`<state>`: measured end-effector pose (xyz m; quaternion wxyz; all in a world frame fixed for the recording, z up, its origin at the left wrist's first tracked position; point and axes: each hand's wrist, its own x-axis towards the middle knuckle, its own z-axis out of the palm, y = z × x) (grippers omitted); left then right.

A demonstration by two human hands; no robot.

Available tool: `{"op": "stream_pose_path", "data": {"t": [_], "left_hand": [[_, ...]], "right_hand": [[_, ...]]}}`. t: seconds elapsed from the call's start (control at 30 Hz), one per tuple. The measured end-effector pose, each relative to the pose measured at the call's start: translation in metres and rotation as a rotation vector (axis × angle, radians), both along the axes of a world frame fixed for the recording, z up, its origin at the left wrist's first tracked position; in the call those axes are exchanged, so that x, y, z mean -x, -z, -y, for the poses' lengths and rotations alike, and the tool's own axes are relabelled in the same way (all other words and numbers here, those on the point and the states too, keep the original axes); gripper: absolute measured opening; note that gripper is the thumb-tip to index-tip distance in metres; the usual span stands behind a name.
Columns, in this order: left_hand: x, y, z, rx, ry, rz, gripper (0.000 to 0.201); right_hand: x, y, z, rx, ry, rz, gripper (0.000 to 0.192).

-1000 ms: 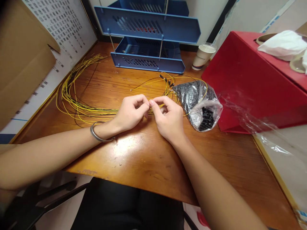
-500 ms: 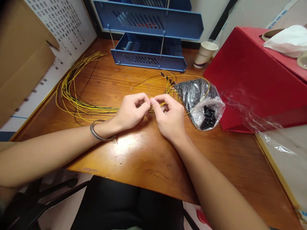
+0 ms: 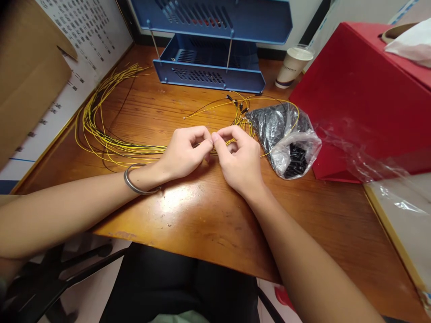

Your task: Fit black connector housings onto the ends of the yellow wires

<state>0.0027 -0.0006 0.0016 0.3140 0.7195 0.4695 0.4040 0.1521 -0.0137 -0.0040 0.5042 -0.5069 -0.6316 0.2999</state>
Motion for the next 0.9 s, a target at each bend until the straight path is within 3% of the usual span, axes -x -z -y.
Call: {"op": "stream_pose_path", "data": {"t": [0.9], "left_hand": [[-0.0009,0.0028,0.0002,-0.009,0.021,-0.028,0.029]], "right_hand": [[0.0022,-0.0013,0.0008,0.049,-0.088,-0.047,0.019]]}}
